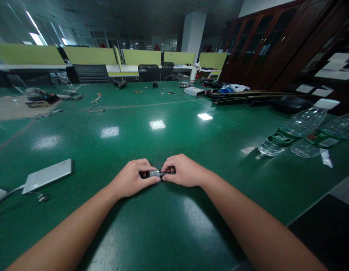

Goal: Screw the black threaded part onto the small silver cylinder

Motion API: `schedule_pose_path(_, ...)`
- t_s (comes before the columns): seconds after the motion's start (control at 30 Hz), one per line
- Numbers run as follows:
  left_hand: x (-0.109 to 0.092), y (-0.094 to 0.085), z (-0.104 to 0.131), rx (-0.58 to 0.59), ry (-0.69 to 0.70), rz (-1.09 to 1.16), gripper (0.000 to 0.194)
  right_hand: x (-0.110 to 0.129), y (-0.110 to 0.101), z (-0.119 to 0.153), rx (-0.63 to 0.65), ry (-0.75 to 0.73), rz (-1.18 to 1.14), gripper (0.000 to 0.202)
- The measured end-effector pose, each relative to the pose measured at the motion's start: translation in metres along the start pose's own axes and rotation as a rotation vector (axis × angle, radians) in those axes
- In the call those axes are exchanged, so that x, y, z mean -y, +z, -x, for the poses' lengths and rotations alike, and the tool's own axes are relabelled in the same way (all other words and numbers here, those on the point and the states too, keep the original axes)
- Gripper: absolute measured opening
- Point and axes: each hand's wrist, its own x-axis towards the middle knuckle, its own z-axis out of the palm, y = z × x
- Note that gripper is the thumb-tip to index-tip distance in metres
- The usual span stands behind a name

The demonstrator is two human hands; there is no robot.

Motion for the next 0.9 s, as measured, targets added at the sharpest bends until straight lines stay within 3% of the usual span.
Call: schedule_pose_path(0.9,0.001,0.0,0.002,-0.009,-0.002,0.014,0.025,-0.005,-0.013,0.006,0.056,0.067,-0.012,0.012)
